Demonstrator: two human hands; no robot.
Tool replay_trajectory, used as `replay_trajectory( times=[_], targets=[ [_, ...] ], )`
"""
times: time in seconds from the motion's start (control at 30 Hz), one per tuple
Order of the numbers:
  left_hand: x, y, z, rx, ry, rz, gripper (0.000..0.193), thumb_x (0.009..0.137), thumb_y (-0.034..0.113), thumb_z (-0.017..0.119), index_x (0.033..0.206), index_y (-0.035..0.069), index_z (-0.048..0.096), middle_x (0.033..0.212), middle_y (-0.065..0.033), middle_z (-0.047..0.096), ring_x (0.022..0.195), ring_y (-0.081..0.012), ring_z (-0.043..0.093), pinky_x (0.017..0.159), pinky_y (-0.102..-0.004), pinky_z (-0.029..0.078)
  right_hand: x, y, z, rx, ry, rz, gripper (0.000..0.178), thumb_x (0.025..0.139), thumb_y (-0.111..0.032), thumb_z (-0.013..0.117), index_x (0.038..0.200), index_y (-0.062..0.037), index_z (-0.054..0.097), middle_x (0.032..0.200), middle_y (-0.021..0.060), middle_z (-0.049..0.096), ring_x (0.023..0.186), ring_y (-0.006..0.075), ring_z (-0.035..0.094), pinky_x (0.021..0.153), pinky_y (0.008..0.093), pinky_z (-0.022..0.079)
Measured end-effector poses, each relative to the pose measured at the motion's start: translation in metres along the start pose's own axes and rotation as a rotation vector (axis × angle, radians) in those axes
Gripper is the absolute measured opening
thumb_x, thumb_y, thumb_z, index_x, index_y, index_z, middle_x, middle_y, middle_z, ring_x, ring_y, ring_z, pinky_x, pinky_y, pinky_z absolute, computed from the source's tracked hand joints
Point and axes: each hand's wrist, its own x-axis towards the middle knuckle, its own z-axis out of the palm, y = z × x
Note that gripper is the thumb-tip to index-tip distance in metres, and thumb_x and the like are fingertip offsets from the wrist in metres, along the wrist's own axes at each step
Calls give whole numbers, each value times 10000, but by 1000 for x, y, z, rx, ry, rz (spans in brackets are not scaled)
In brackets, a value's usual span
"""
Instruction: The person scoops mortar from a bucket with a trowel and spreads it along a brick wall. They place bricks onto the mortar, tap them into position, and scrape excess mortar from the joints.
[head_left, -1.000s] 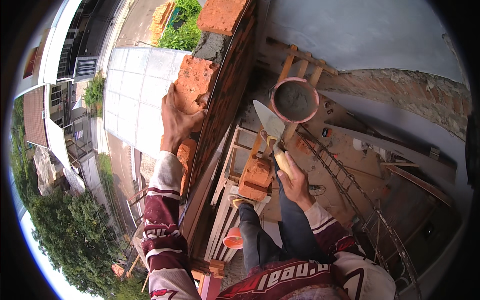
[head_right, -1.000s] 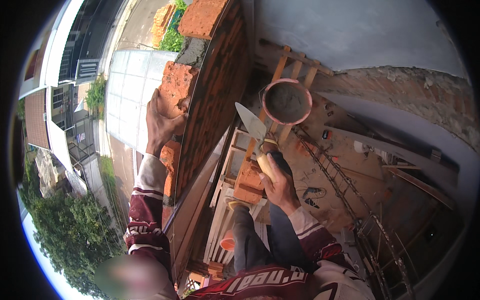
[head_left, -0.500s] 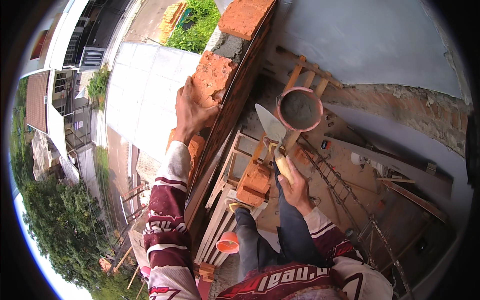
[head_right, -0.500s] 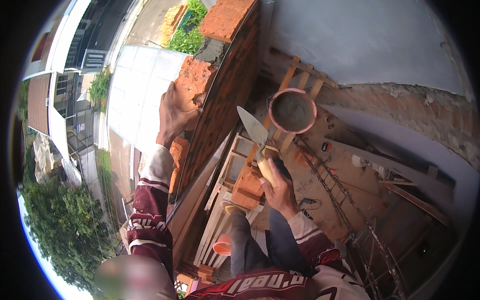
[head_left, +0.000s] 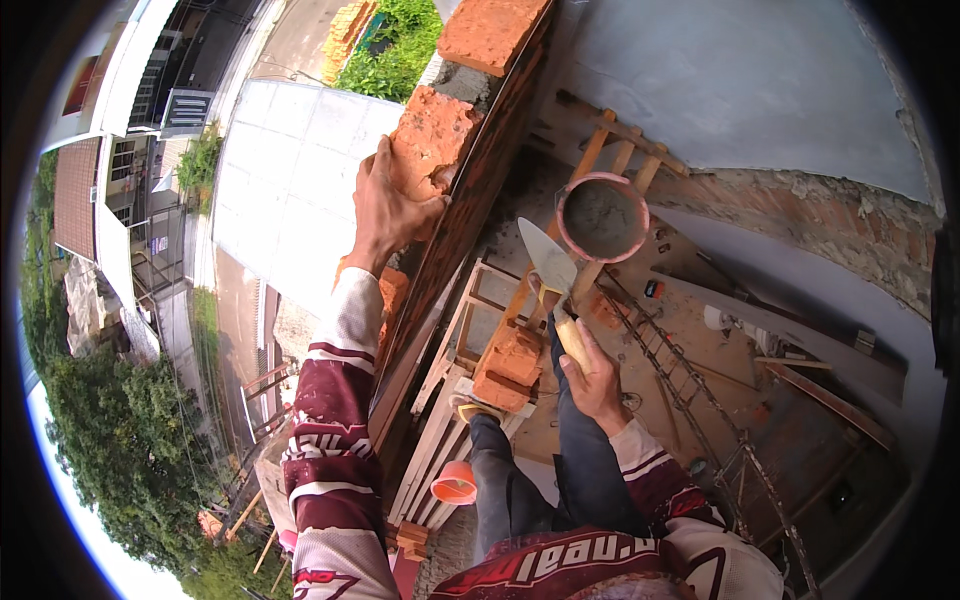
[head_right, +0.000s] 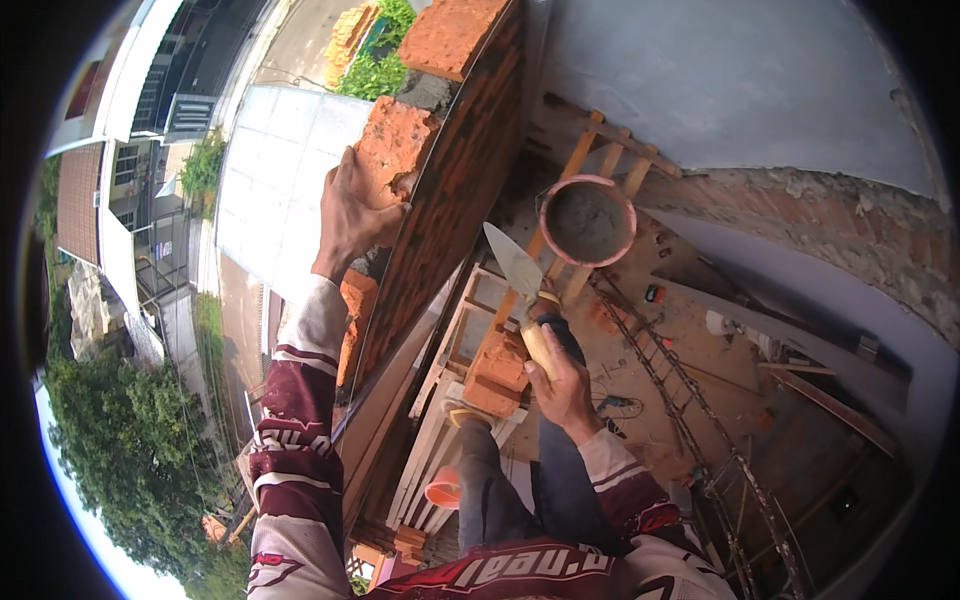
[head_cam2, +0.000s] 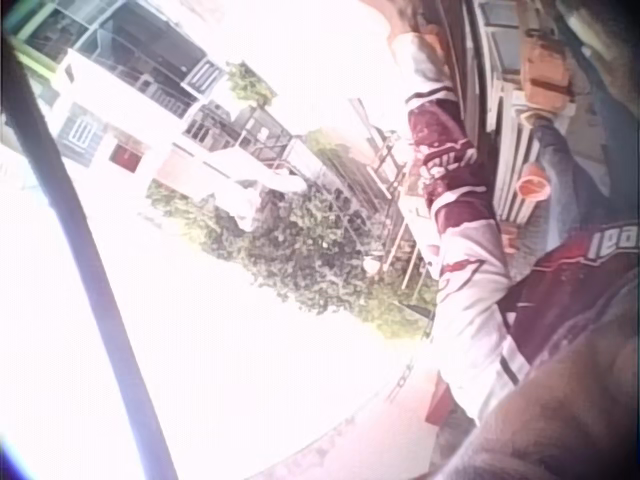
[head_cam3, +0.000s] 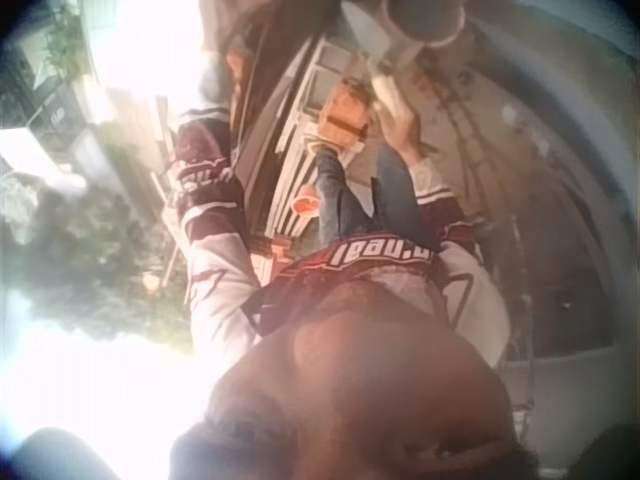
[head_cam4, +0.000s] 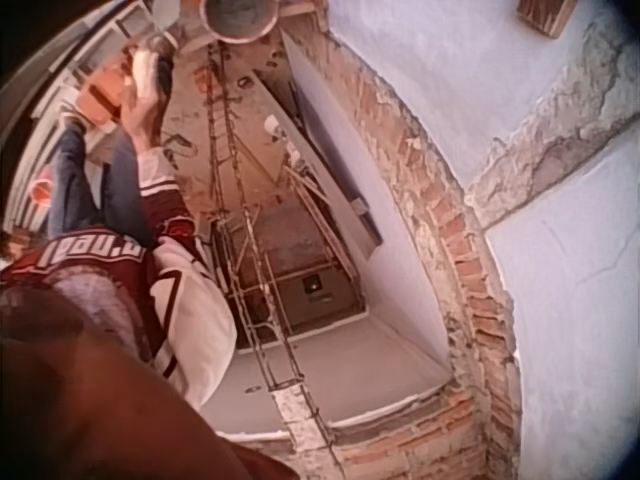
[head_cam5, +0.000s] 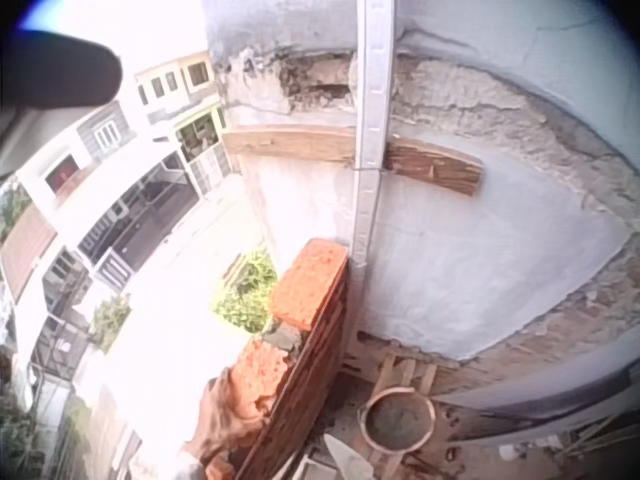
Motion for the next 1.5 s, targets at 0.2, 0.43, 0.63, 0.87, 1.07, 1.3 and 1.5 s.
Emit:
replay_trajectory(
  times=[0.2, 0.43, 0.63, 0.87, 1.07, 1.3, 1.5],
  targets=[
    [0, -1, 2, 1, 21, 13, 1133, 610, 281, 885, 1515, -106, 324, 1299, -286, 515, 1210, -420, 559, 1059, -446, 481, -6, 2, 2, -22, -13, 0, 600, 968, -212, 660, 1430, 116, 461, 1332, 315, 604, 1194, 413, 647, 965, 402, 539],
    [5, -4, -6, 8, -107, 36, 1105, 713, 317, 898, 1537, -96, 290, 1388, -326, 482, 1291, -434, 517, 1098, -449, 453, -6, 3, -2, -22, 17, -16, 596, 982, -207, 637, 1452, 104, 445, 1306, 307, 624, 1189, 387, 655, 969, 389, 526],
    [-53, -38, -51, 37, 72, -34, 717, 898, 124, 687, 1527, -28, 380, 1465, -303, 455, 1363, -418, 479, 1135, -478, 421, -16, 2, 4, -8, 20, 29, 600, 991, -221, 626, 1462, 99, 436, 1313, 303, 623, 1208, 374, 648, 984, 385, 513],
    [-182, -73, -73, 305, -276, -395, 1275, 638, 313, 919, 1615, 29, 151, 1588, -305, 299, 1478, -440, 301, 1204, -631, 223, -36, -6, 25, 19, -66, 19, 603, 996, -256, 622, 1449, 101, 448, 1320, 310, 613, 1209, 412, 636, 988, 405, 514],
    [-195, -74, -51, 397, -142, -350, 1419, 545, 422, 982, 1567, -100, 147, 1530, -316, 363, 1420, -448, 372, 1166, -496, 330, -48, -4, 38, 37, -65, 16, 613, 997, -278, 622, 1440, 110, 452, 1338, 317, 598, 1219, 425, 626, 995, 412, 510],
    [-187, -103, -60, 14, -121, -317, 1338, 624, 404, 968, 1567, -99, 165, 1445, -320, 432, 1333, -424, 478, 1113, -463, 426, -47, 10, 34, -26, -3, -33, 605, 969, -218, 641, 1443, 107, 454, 1319, 313, 612, 1144, 422, 664, 950, 411, 536],
    [-187, -105, -61, 96, -197, -210, 1272, 656, 247, 894, 1584, -81, 90, 1383, -317, 441, 1283, -446, 490, 1097, -475, 439, -43, 15, 25, 15, -33, 48, 613, 995, -243, 615, 1457, 114, 427, 1390, 319, 559, 1270, 413, 591, 1035, 406, 485]
  ],
)
